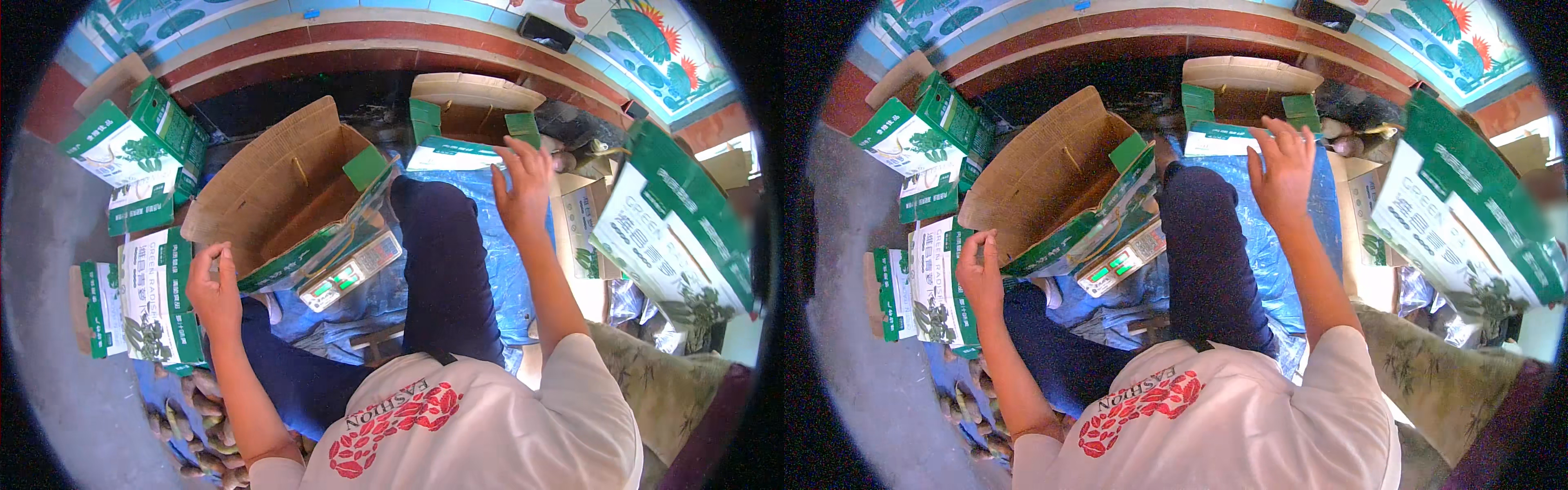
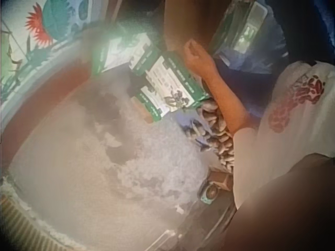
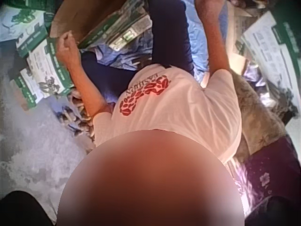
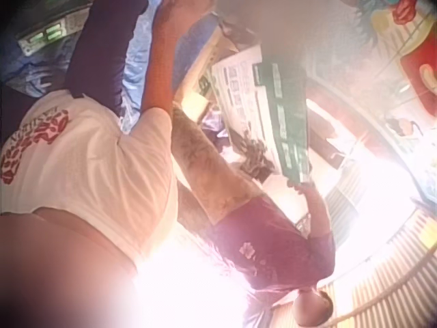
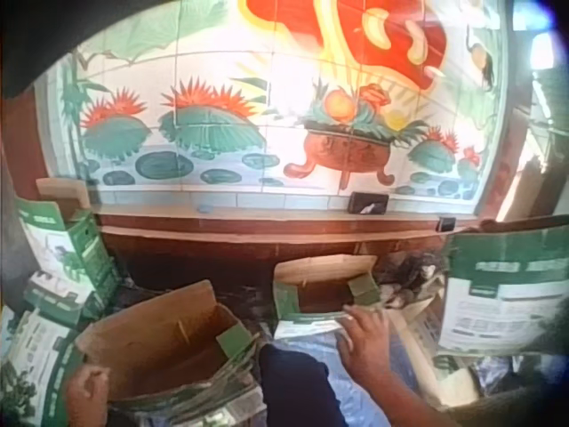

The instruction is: Sorting tubers from a pile and packing them into cardboard boxes while using a scale to weigh them.

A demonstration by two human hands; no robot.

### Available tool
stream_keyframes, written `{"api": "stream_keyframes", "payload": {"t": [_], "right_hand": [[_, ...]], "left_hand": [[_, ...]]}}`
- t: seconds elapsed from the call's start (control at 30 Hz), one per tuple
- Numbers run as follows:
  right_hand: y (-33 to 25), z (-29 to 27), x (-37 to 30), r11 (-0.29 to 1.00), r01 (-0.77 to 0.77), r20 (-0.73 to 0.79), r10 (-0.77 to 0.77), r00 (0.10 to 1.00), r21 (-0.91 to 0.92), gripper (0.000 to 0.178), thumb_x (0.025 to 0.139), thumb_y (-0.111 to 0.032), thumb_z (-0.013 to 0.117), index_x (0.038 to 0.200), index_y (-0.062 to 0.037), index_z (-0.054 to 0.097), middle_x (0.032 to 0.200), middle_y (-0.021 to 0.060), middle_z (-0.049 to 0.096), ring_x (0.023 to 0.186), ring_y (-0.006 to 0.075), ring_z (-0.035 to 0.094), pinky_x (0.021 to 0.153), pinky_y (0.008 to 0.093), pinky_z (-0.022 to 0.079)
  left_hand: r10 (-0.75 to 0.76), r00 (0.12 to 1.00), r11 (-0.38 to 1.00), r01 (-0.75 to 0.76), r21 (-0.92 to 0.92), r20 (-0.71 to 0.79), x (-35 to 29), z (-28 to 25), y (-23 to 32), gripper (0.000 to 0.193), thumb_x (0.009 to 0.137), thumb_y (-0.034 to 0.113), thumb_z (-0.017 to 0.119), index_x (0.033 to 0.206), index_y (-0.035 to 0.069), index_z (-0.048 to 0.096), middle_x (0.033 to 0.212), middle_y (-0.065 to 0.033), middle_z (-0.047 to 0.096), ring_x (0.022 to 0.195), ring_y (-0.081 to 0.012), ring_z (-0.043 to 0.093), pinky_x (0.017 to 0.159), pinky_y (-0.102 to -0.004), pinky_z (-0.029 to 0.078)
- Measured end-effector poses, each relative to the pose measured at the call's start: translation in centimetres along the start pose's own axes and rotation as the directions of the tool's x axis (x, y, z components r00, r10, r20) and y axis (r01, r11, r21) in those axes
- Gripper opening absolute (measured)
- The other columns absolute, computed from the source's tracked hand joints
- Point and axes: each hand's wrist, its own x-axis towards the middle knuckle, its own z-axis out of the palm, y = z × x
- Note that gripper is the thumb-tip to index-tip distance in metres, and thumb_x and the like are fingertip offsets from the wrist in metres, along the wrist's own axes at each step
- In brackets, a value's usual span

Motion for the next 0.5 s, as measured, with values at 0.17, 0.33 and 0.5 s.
{"api": "stream_keyframes", "payload": {"t": [0.17,0.33,0.5], "right_hand": [[0.0,-7.4,1.4,0.978,0.082,-0.143,-0.11,0.983,-0.191,0.036,0.07,-0.008,0.066,0.105,-0.0127,0.059,0.121,0.0072,0.051,0.114,0.0255,0.045,0.099,0.0474,0.028],[2.0,-14.1,4.4,0.802,-0.028,-0.142,-0.07,0.987,-0.597,0.065,0.066,-0.02,0.074,0.124,-0.0275,0.047,0.134,0.0025,0.04,0.125,0.0232,0.034,0.103,0.0481,0.02],[6.4,-19.8,8.6,0.551,-0.035,-0.042,-0.001,0.999,-0.834,0.087,0.06,-0.026,0.078,0.135,-0.0315,0.033,0.12,0.0032,0.053,0.113,0.0215,0.048,0.094,0.0421,0.033]], "left_hand": [[0.008,1.0,0.999,-0.008,-0.04,-0.004,-0.3,-0.3,-0.3,0.015,0.083,0.015,0.058,0.087,0.001,0.063,0.087,-0.0099,0.062,0.083,-0.0211,0.058,0.076,-0.0306,0.044],[0.052,0.999,0.998,-0.052,-0.046,0.0,-0.5,-0.5,-0.1,0.014,0.083,0.014,0.057,0.086,0.001,0.062,0.087,-0.0102,0.062,0.082,-0.0226,0.058,0.076,-0.0314,0.044],[0.061,0.998,0.998,-0.061,-0.011,-0.005,-0.4,-0.6,0.0,0.015,0.084,0.015,0.056,0.087,0.002,0.062,0.087,-0.0085,0.063,0.082,-0.0196,0.058,0.076,-0.0295,0.043]]}}
